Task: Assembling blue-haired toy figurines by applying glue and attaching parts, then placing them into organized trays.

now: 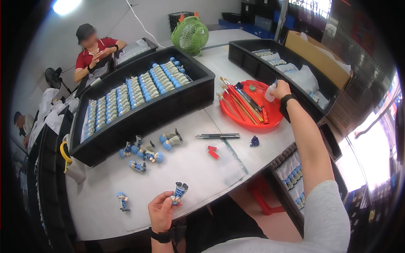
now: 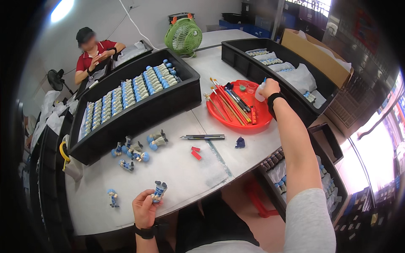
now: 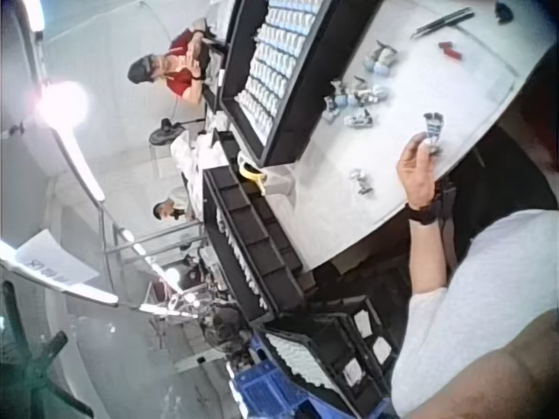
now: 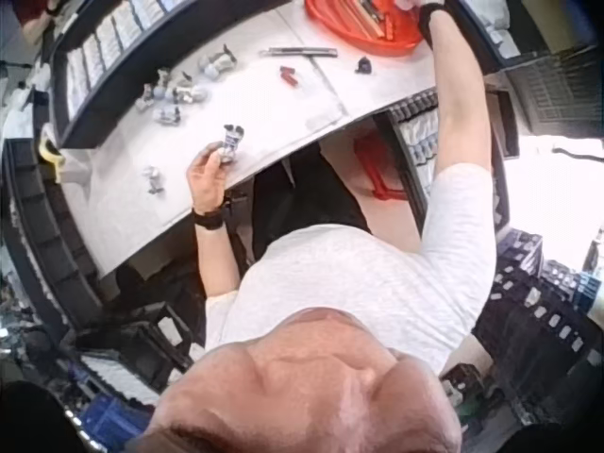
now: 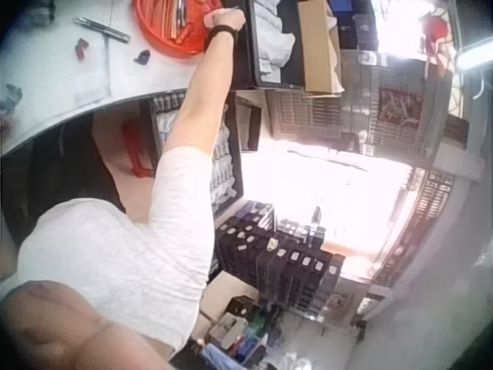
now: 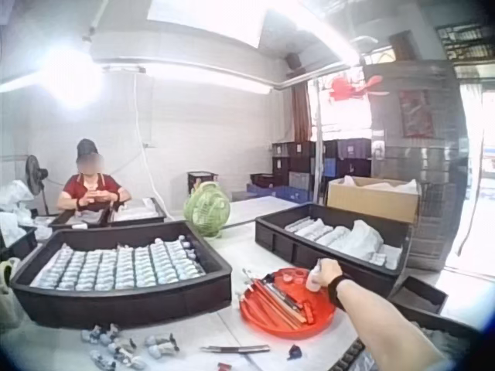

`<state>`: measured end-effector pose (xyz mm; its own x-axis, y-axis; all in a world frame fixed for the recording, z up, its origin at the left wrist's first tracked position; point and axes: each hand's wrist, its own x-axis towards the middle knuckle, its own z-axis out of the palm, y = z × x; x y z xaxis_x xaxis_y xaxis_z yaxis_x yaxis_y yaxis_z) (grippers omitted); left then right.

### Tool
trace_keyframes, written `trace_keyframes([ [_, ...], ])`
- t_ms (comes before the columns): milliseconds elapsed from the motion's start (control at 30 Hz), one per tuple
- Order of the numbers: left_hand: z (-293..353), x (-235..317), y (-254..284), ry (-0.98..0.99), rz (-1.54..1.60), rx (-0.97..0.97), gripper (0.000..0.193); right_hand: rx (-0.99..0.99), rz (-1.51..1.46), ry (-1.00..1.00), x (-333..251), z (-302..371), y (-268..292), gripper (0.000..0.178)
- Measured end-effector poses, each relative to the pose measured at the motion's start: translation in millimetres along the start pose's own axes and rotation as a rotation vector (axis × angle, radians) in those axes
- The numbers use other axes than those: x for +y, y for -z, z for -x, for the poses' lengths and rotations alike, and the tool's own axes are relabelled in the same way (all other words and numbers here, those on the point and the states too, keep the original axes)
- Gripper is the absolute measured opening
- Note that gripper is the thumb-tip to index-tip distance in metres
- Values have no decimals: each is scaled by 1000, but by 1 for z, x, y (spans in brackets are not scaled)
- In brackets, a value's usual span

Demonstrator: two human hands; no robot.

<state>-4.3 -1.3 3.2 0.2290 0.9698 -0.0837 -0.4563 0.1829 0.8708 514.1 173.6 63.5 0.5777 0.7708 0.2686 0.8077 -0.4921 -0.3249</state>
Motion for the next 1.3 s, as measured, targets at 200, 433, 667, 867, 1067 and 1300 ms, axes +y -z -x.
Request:
trace_keyframes([
  [200, 3, 7, -2, 47, -17, 23, 22, -28, 28, 86, 17, -19, -23, 38],
  [433, -7, 7, 0, 63, -21, -38, 23, 158, -618, 131, 7, 37, 5, 34],
  [667, -1, 2, 10, 52, -33, -121, 23, -742, -1052, 697, -146, 282, 36, 46],
  [867, -5, 5, 3, 56, 74, -171, 27, -888, -1140, 753, -164, 323, 8, 48],
  [1067, -6, 4, 1, 33, 196, -95, 28, -846, -1454, 395, -168, 352, -10, 36],
  [1300, -6, 1, 3, 9, 117, -88, 26, -822, -1458, 425, -165, 361, -23, 35],
])
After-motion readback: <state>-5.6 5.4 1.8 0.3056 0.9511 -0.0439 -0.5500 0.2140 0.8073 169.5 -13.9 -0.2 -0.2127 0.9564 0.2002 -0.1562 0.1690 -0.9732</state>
